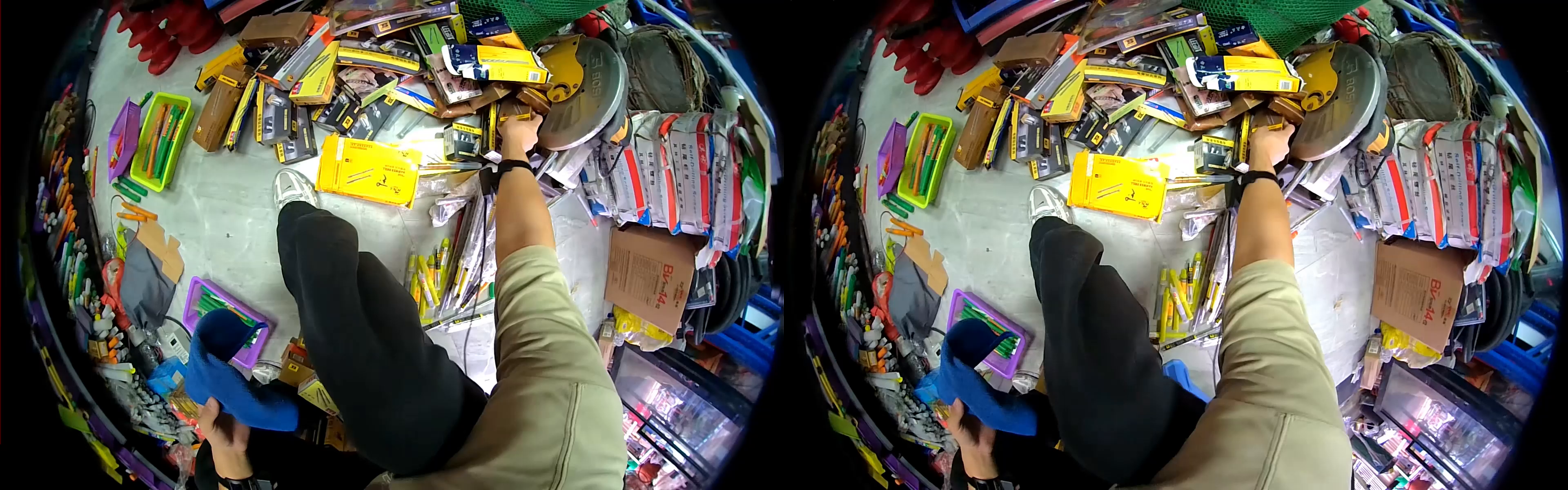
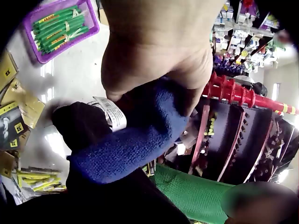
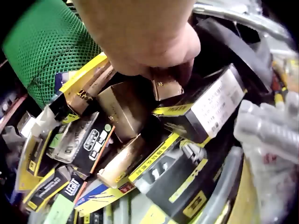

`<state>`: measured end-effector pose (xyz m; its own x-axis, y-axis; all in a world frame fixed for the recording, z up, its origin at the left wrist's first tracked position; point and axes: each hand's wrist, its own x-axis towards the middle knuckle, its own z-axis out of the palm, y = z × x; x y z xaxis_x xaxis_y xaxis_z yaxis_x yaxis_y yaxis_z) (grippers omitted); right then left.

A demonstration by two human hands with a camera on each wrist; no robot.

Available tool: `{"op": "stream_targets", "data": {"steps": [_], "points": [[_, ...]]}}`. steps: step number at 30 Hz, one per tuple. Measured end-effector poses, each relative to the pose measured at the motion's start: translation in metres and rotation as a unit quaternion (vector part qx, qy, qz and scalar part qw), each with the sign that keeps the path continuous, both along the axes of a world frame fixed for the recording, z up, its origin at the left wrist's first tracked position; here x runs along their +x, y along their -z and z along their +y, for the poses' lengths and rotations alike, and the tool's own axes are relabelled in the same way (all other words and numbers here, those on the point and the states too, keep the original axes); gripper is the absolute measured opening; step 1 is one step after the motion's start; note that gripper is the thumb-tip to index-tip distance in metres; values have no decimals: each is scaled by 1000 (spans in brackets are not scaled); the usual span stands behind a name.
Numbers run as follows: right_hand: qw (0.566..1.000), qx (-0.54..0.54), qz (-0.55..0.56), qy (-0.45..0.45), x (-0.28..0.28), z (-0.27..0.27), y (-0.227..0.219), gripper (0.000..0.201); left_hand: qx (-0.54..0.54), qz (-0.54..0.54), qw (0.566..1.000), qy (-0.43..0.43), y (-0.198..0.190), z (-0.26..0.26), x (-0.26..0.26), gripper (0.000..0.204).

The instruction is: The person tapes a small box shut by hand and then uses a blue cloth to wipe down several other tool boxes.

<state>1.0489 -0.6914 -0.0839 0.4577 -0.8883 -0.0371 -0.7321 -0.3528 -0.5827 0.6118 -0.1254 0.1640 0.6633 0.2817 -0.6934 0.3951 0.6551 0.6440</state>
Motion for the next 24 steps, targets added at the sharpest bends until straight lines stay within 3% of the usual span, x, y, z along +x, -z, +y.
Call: {"op": "stream_targets", "data": {"steps": [3, 4, 5, 6, 7, 9, 10, 13, 19, 20, 21, 23, 24], "points": [[998, -5, -65, 2, -29, 6, 6, 48, -39, -27, 999, 2, -7, 5, -10, 67], [967, 164, -193, -1, -49, 14, 1, 56, -38, -33, 999, -1, -13, 2, -12, 67], [952, 185, -242, -28, -64, 2, 26, 56, -31, -66, 997, -17, -19, -4, -10, 70], [864, 354, -358, -2, -94, 24, -3, 53, -24, -99, 994, -32, -26, -10, -9, 73], [857, 383, -344, -17, -120, 26, -15, 51, -21, -108, 993, -35, -33, -14, -8, 73], [782, 484, -377, -105, -178, 23, -41, 54, -47, -186, 981, -23, -48, -22, -8, 78], [732, 529, -413, -118, -200, 44, -82, 51, -41, -210, 977, -8, -50, -21, -11, 80], [642, 637, -375, -204, -258, 63, -159, 41, -87, -241, 967, 5, -49, -17, -25, 83], [418, 741, -351, -390, -325, 125, -275, 72, -21, -343, 931, 121, -86, -59, -23, 80], [432, 741, -334, -390, -335, 136, -293, 81, -16, -355, 928, 114, -89, -62, -25, 80], [410, 749, -321, -410, -342, 146, -308, 83, 27, -385, 914, 125, -89, -64, -29, 80], [412, 751, -290, -427, -356, 166, -323, 85, 77, -413, 900, 121, -95, -68, -41, 80], [390, 764, -273, -435, -363, 182, -334, 86, 99, -425, 884, 167, -101, -68, -45, 86]]}}
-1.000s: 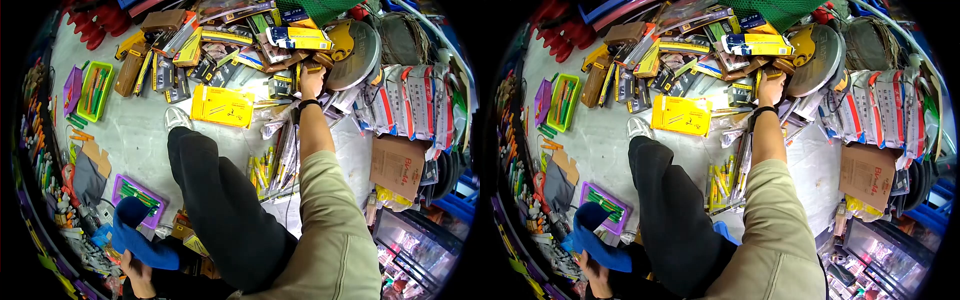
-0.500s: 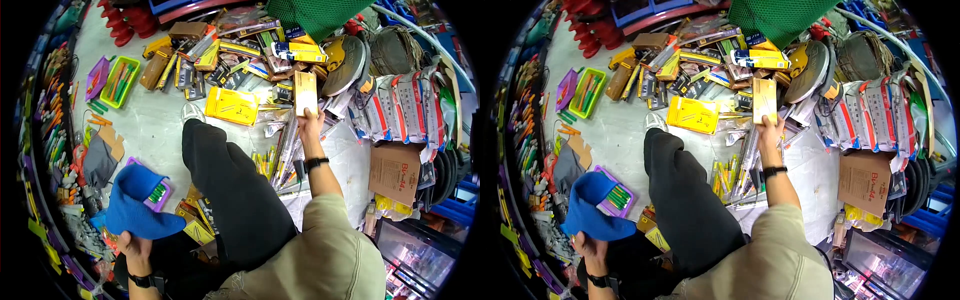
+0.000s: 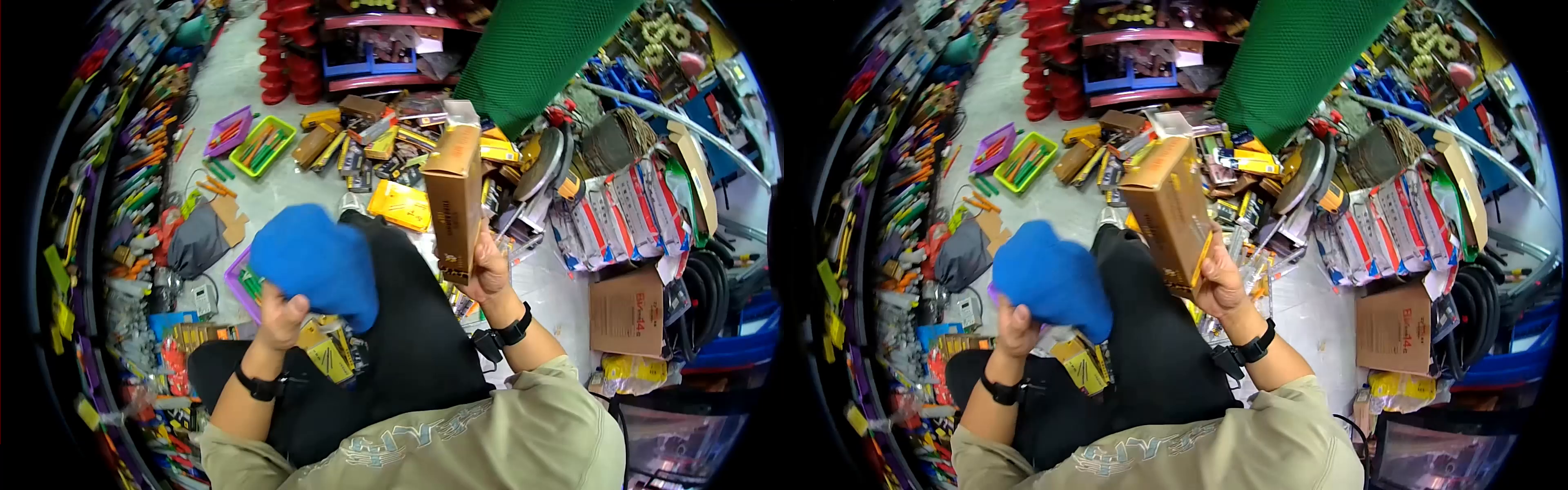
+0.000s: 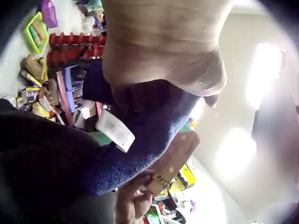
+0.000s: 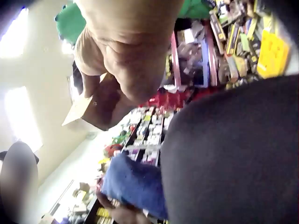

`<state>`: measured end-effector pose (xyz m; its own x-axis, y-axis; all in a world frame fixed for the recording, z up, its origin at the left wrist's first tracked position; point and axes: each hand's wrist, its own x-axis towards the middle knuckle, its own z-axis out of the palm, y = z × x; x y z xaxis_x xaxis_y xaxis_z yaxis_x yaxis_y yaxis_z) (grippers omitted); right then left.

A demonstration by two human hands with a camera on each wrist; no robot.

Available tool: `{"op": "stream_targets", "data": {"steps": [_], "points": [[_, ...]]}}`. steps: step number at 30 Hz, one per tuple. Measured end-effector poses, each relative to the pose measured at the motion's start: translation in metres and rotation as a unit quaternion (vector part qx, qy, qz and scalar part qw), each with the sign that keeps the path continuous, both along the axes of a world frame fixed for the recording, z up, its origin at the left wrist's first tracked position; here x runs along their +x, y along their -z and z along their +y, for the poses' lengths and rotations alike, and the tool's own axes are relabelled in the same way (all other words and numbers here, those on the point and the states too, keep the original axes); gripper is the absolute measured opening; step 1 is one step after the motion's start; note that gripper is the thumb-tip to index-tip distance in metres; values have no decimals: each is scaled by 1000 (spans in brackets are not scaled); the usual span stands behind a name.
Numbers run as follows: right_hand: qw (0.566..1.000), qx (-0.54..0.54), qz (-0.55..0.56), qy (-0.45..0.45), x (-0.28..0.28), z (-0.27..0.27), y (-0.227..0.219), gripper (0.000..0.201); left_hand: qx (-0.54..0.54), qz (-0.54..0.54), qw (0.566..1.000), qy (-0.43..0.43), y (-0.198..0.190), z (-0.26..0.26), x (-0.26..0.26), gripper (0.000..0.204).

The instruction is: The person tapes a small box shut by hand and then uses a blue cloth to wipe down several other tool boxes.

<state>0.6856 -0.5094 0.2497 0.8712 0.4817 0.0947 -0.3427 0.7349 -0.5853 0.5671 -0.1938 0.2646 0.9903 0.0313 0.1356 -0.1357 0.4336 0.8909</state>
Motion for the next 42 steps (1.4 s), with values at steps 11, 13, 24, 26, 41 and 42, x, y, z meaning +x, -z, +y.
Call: {"op": "stream_targets", "data": {"steps": [11, 13, 24, 26, 41, 42], "points": [[909, -221, -350, 38, -77, 117, -65, 28, -141, -31, 986, -87, -72, 3, -27, 49], [935, -254, -196, 154, -59, 128, -66, 26, -309, -56, 949, 17, -69, 13, -39, 56], [892, -272, -356, -61, -94, 193, -59, 76, 219, -17, 928, -300, -46, 24, -18, 61], [804, -365, -468, 34, -93, 197, -73, 76, 10, 7, 977, -212, -51, 18, -19, 62], [906, -241, -339, 80, -21, 216, -128, 54, -37, -23, 998, 45, -34, 25, -62, 84], [939, -213, -270, -2, -27, 212, -129, 55, -161, -27, 985, 63, -24, 32, -68, 86]]}}
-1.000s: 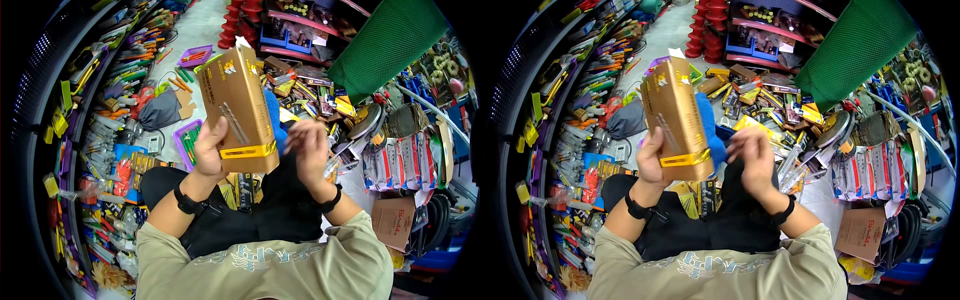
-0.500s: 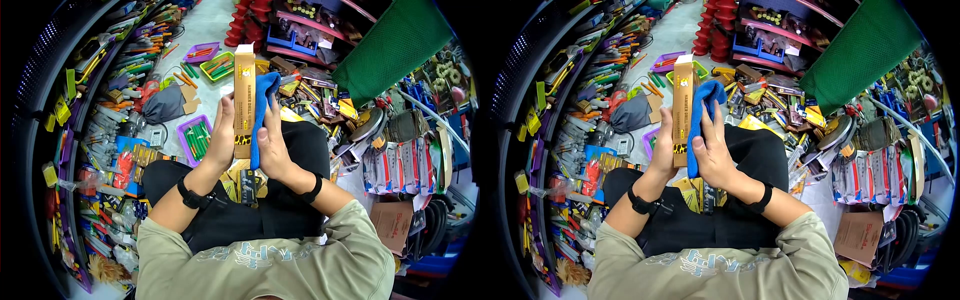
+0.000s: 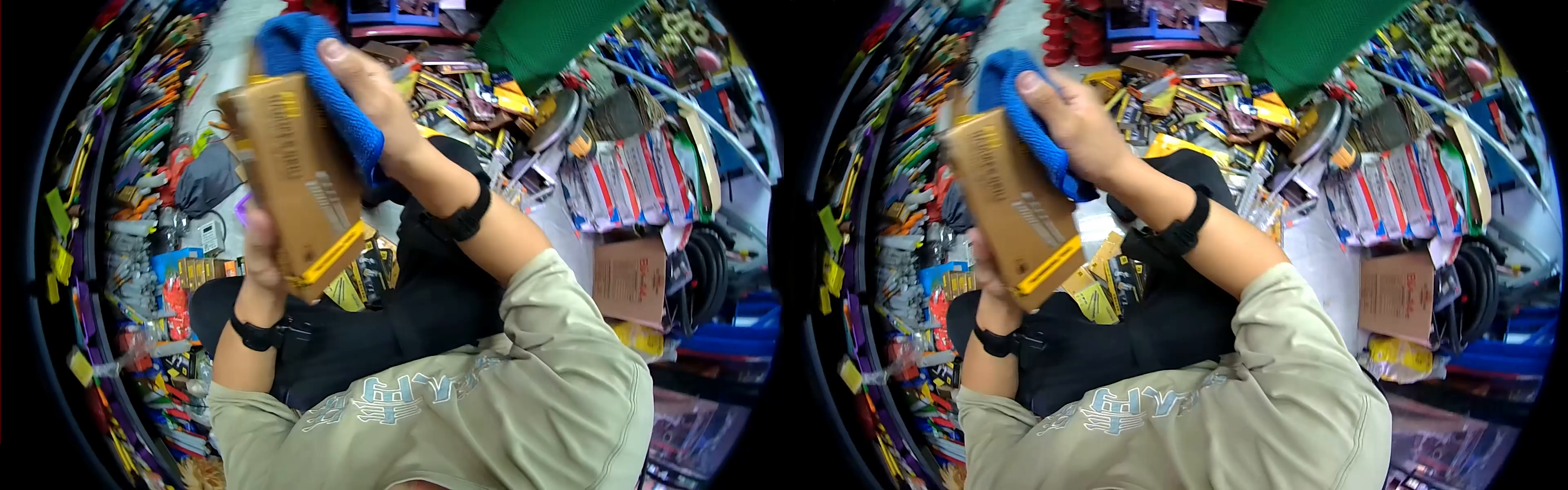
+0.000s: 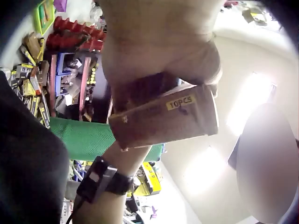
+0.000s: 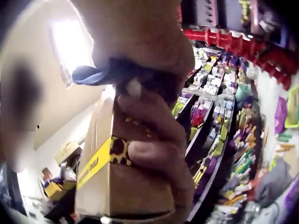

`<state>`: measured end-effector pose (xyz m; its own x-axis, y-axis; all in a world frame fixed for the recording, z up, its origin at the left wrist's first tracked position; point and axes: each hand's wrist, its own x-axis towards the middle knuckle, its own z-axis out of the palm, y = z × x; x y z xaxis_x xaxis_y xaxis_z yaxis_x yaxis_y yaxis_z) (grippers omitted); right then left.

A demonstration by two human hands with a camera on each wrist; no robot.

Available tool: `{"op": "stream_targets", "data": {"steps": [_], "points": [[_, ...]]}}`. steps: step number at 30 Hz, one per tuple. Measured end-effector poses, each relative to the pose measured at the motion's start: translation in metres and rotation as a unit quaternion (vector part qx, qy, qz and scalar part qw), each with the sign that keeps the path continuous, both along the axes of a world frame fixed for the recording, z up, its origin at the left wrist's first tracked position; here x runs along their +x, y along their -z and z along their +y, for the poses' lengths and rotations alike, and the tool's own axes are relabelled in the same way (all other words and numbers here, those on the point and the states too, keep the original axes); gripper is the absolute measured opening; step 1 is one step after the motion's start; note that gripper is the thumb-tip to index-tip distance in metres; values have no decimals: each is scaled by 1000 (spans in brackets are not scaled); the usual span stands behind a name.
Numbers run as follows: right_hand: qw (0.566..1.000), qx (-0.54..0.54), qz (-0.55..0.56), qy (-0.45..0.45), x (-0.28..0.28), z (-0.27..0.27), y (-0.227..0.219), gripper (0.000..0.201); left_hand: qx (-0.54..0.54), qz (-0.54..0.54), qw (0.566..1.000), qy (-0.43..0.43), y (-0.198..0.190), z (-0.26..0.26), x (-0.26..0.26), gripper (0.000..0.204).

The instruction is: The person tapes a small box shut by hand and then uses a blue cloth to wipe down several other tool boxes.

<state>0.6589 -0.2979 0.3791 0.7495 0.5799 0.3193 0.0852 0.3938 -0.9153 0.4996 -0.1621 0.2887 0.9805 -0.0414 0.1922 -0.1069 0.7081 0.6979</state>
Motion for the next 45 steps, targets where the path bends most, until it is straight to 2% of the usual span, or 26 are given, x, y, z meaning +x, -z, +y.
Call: {"op": "stream_targets", "data": {"steps": [1, 3, 4, 7, 8, 9, 10, 13, 15, 17, 18, 19, 21, 23, 25, 26, 27, 30, 33, 35, 37, 39, 41, 42, 44, 45], "points": [[993, 15, 91, -71, -8, -4, -2, 56, -123, 3, 992, 19, 3, 2, -2, 89], [991, 58, 95, -73, -23, -4, 10, 61, -202, -52, 975, 72, -2, 7, 6, 92], [990, 81, 76, -89, -27, -2, 12, 63, -184, -22, 982, 37, -5, 12, 5, 90], [990, 128, 50, -30, -29, -6, 14, 63, 16, -12, 1000, 7, 4, 38, 14, 69], [990, 129, 49, -27, -26, -6, 15, 63, 138, 45, 984, -99, 5, 40, 23, 65], [990, 130, 13, 51, -21, -5, 17, 62, 256, 101, 940, -203, -5, 34, 33, 61], [983, 128, -23, 129, -20, -4, 20, 62, 245, 121, 921, -278, -30, 1, 37, 52], [977, 80, -72, 182, -23, 2, 29, 59, 251, 134, 907, -312, -24, -23, 37, 50], [979, 58, -129, 147, -35, 1, 41, 61, 215, 115, 918, -312, 10, -4, 40, 59], [993, 7, -87, 73, -56, 2, 53, 74, 69, 98, 926, -358, -3, -11, 48, 58], [984, -23, -154, 85, -64, 6, 68, 78, 106, 76, 935, -329, 18, 10, 46, 57], [969, -50, -219, 98, -71, 11, 84, 82, 355, 50, 877, -319, 41, 28, 33, 54], [942, -37, -311, 122, -78, 15, 96, 87, 80, 122, 964, -221, 57, 30, 28, 54], [976, -57, -184, 104, -75, 18, 109, 80, 108, 112, 960, -232, 48, 26, 34, 54], [972, -59, -212, 80, -57, 15, 87, 79, 176, 94, 957, -210, 26, 20, 39, 71], [962, -85, -246, 88, -52, 16, 90, 79, 118, 87, 969, -198, 13, 7, 38, 76], [948, -110, -281, 97, -48, 17, 92, 80, 198, 15, 955, -219, -1, -2, 37, 86], [957, -96, -260, 84, -52, 21, 95, 74, 254, -58, 944, -204, 3, 2, 38, 93], [948, -76, -290, 109, -41, 18, 88, 67, 121, 57, 956, -262, -10, -1, 41, 94], [984, -67, -153, 65, -33, 14, 86, 58, 83, 87, 953, -278, -23, 1, 40, 95], [984, -132, -96, 75, -20, 4, 77, 49, 11, 75, 953, -293, -18, 9, 46, 98], [989, -128, 49, 58, -4, 0, 92, 31, -45, 78, 985, -146, -24, 19, 43, 114], [992, -54, 62, 93, 1, -2, 97, 29, -96, 94, 986, -97, -26, 28, 38, 116], [993, -22, 65, 100, 1, -2, 96, 38, -96, 97, 986, -98, -23, 34, 37, 116], [994, -25, 70, 75, 5, -7, 91, 59, -195, 48, 979, 46, -11, 44, 38, 114], [995, -7, 81, 62, 5, -7, 87, 66, -198, 53, 978, 45, -7, 44, 38, 114]]}}
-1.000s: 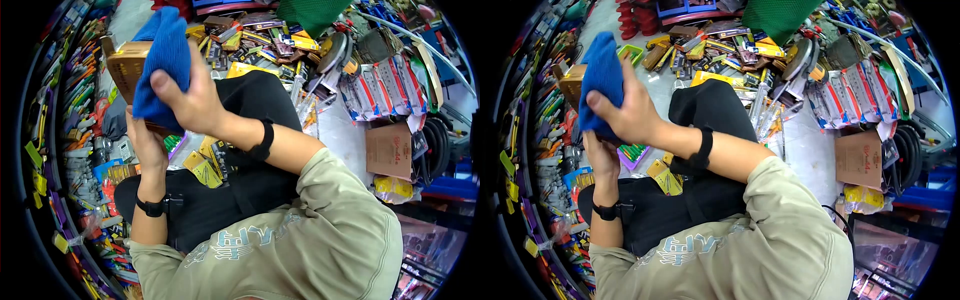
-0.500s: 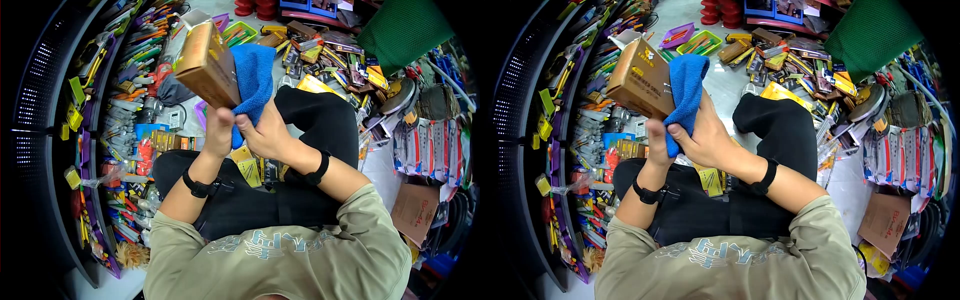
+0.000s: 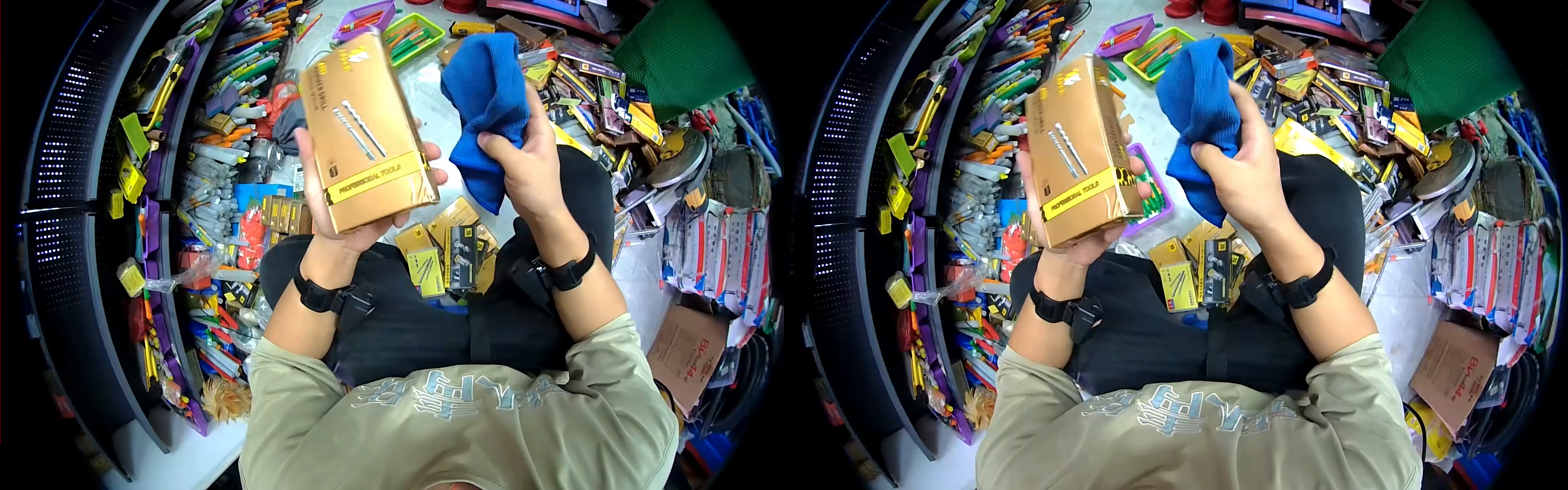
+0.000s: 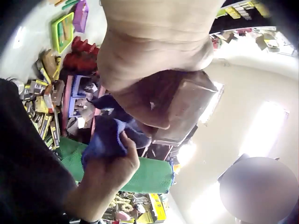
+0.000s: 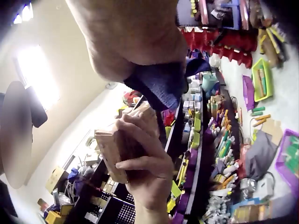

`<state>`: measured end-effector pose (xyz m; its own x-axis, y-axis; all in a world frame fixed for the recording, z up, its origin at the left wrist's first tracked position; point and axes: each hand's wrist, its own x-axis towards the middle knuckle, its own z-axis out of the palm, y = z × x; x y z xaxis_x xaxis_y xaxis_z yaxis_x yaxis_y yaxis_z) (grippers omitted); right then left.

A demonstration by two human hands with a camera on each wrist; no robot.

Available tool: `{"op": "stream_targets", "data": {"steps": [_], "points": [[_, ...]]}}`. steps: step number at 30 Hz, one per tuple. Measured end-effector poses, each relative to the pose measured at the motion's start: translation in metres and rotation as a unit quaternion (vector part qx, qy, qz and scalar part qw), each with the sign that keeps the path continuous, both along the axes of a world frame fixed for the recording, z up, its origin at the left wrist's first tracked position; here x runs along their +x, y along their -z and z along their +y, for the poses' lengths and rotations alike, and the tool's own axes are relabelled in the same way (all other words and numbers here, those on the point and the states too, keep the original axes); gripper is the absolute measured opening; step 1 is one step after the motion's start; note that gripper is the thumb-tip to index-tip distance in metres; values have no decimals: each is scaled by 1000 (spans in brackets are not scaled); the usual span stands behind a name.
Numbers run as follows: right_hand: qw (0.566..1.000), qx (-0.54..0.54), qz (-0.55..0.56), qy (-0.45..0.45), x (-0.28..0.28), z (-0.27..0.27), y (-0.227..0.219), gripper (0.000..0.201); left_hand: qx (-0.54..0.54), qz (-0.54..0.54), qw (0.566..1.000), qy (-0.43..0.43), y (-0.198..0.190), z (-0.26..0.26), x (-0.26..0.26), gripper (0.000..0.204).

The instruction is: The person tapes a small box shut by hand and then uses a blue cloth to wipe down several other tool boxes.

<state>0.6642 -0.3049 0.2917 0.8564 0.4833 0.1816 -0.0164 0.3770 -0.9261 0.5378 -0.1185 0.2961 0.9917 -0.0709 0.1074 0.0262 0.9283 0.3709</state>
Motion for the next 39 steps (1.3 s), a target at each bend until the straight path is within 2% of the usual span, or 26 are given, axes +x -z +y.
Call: {"op": "stream_targets", "data": {"steps": [3, 4, 6, 7, 8, 9, 10, 11, 14, 15, 16, 18, 19, 20, 22, 24, 26, 27, 30, 31, 32, 34, 35, 36, 38, 39], "points": [[998, 52, 27, -36, 11, 2, -5, 72, -82, 22, 989, 119, 13, -7, 1, 112], [995, 63, 27, -66, 17, 2, -6, 62, -85, 28, 988, 122, 11, -14, 2, 112], [983, 122, 109, -81, 17, 4, -17, 61, -89, 103, 988, 70, 3, -30, 2, 112], [981, 120, 123, -90, 15, 1, -24, 67, -146, 78, 981, 102, 5, -34, 1, 112], [982, 119, 119, -86, 17, -2, -23, 67, -146, 75, 981, 107, 8, -36, 1, 112], [992, 87, 47, -77, 20, -5, -19, 67, -9, 49, 994, 96, 11, -35, -1, 110], [996, 54, -25, -70, 22, -5, -16, 68, 128, 21, 988, 79, 17, -32, -2, 110], [995, 58, -39, -65, 19, -5, -16, 65, 261, 43, 964, 30, 32, -24, -6, 105], [995, 85, -42, -22, 3, -6, -15, 58, 437, 14, 899, 3, 39, -15, -11, 114], [994, 91, -61, -22, 0, -9, -16, 52, 440, 9, 898, 21, 31, -16, -8, 119], [989, 131, -67, -25, -4, -10, -13, 49, 449, 10, 894, -17, 26, -22, -9, 121], [987, 151, -35, -40, -8, -19, -6, 50, 462, 30, 887, 11, 15, -26, -11, 126], [986, 155, -28, -58, -7, -22, -5, 53, 516, -26, 856, 15, 16, -21, -8, 126], [980, 179, -22, -79, -6, -23, -5, 53, 680, -291, 662, -117, 26, -12, 6, 125], [979, 171, -25, -106, -3, -25, -4, 53, 698, -167, 690, -94, 8, -20, 1, 123], [979, 164, -32, -116, -3, -25, -5, 53, 709, -159, 681, -94, 11, -19, 0, 120], [981, 160, -6, -107, -11, -22, -12, 50, 647, -99, 753, -62, 25, -18, -4, 115], [980, 164, -14, -111, -13, -20, -16, 51, 635, -78, 766, -59, 23, -18, -5, 107], [986, 110, -50, -111, -15, -24, -19, 55, 639, -98, 763, -4, 24, -3, -17, 96], [985, 104, -40, -129, -16, -25, -20, 54, 718, -53, 694, 29, 15, 3, -22, 86], [983, 109, -58, -132, -19, -24, -24, 45, 682, -137, 717, -32, 6, 4, -21, 77], [977, 99, -97, -164, -22, -23, -31, 40, 652, -89, 746, 103, 12, 15, -21, 74], [974, 80, -102, -188, -21, -24, -33, 39, 636, -76, 766, 50, 11, 17, -24, 77], [973, 79, -102, -193, -23, -28, -32, 39, 635, -73, 767, 46, 11, 16, -26, 77], [987, -32, -14, -156, -30, -35, -31, 87, 640, -105, 762, 3, 10, 16, -27, 79], [981, 81, -26, -177, -35, -24, -41, 39, 620, -82, 780, 29, 7, 13, -25, 83]]}}
